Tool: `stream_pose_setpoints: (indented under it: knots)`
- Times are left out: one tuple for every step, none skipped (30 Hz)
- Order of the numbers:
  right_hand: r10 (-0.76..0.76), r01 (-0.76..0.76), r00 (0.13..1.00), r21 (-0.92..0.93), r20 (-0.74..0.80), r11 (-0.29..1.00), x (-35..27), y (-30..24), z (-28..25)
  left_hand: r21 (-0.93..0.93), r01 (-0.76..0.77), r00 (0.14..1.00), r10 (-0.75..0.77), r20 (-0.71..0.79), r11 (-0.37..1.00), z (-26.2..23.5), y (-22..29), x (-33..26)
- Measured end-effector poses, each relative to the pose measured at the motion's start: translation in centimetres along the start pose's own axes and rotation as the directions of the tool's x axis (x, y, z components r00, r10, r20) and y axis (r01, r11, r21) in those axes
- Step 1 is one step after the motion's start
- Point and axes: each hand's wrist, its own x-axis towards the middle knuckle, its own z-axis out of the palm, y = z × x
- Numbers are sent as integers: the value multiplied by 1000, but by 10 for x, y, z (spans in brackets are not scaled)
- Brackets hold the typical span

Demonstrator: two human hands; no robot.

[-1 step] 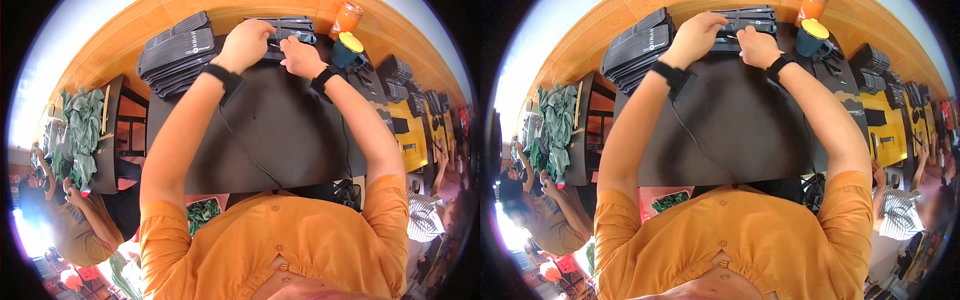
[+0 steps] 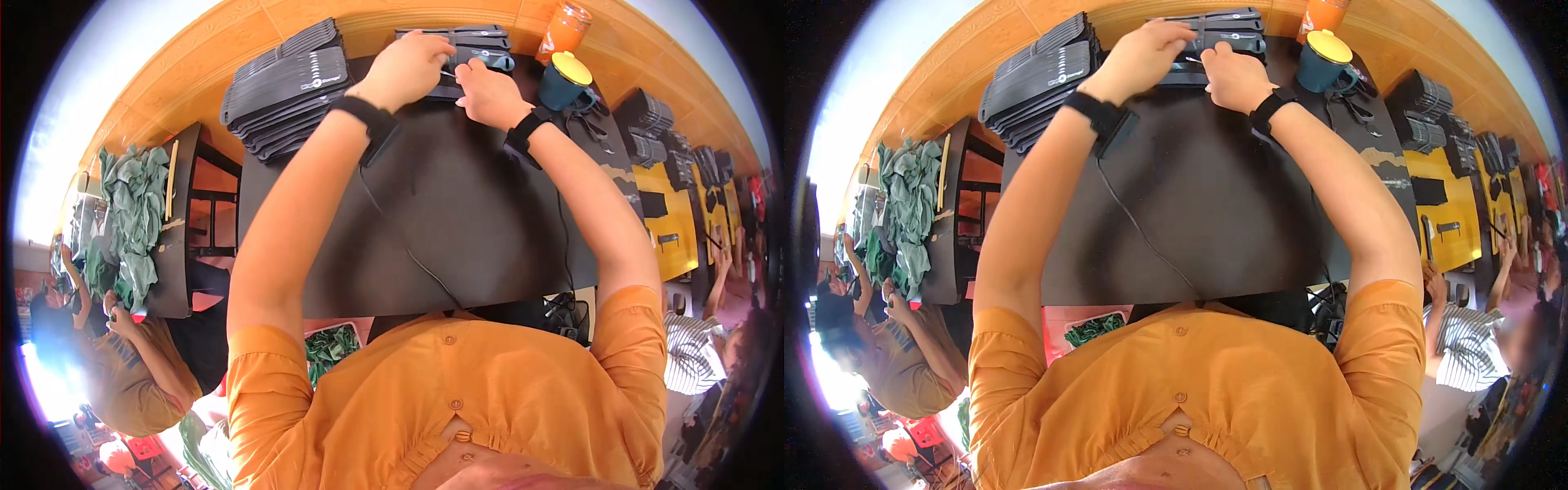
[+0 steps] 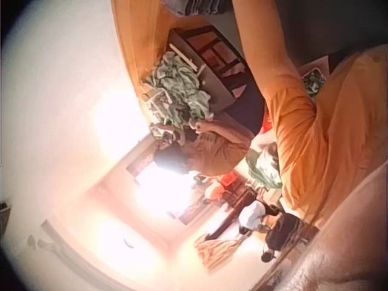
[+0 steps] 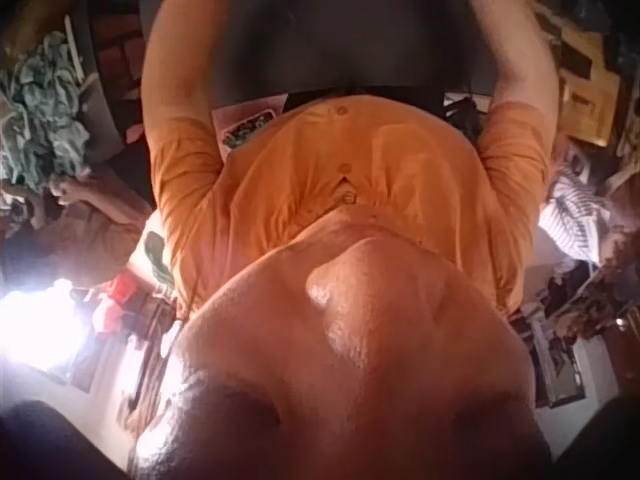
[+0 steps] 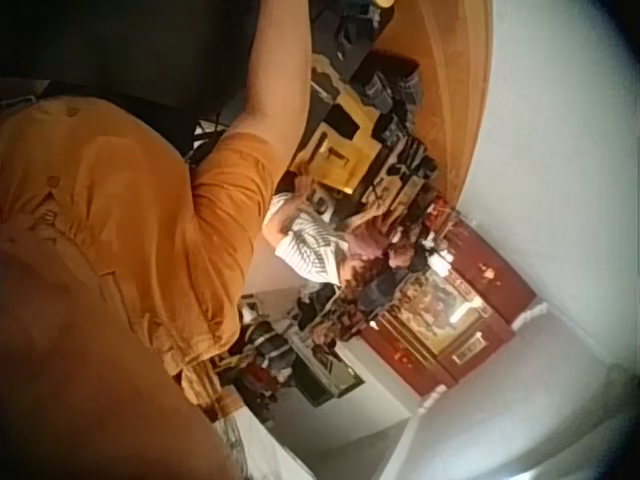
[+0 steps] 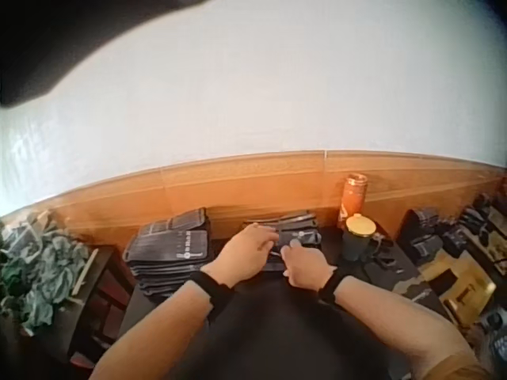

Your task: Assembling and inspecting small black straps using a precision tool at a workstation.

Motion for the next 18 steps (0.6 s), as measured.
stream_pose_setpoints:
  knots:
    - [-15,15,1000,4,0,1000,-2,1,1,91,17,991,-30,134,996,10,-3,6]
    - [-12,12,1000,4,3,1000,-3,2,2,185,22,963,-71,261,983,19,-6,9]
    - [-20,20,1000,2,-12,1000,-6,2,2,345,183,852,-324,412,921,9,18,14]
    - [-29,29,999,1,-27,1000,-8,2,2,340,181,850,-321,417,923,17,11,18]
    - [-13,13,1000,-22,13,1000,-6,4,-1,333,196,826,-338,451,922,27,-2,25]
    - [-11,11,1000,-19,14,1000,-4,3,-3,329,212,799,-357,483,920,29,-5,28]
    - [-18,19,999,-31,43,999,-2,2,-6,332,214,799,-360,482,919,32,-8,28]
    - [-26,29,997,-42,72,999,-1,0,-9,334,215,797,-363,483,918,34,-11,27]
    - [-21,28,993,-60,113,998,0,-3,-14,360,209,794,-373,480,909,35,-11,28]
    - [-23,29,993,-58,112,998,-1,-4,-14,386,204,791,-384,476,899,36,-11,28]
    - [-20,28,993,-63,116,998,-3,-6,-14,389,205,791,-386,475,898,38,-10,28]
    - [-18,26,993,-70,119,997,-4,-7,-15,423,187,784,-394,479,887,40,-7,29]
    - [-20,28,993,-70,117,997,-5,-9,-15,457,169,778,-402,483,874,40,-5,29]
    - [-12,21,992,-74,125,997,-7,-12,-14,459,169,779,-403,481,872,38,-5,30]
    - [-4,14,991,-78,133,997,-9,-15,-16,458,120,767,-375,520,881,34,-3,32]
    - [-5,15,991,-78,130,997,-10,-17,-17,454,72,753,-347,560,888,31,-1,34]
    - [-9,19,992,-78,125,997,-12,-19,-18,456,71,753,-347,559,887,29,2,36]
    - [-8,17,993,-79,119,997,-14,-21,-19,484,37,722,-358,592,874,25,9,38]
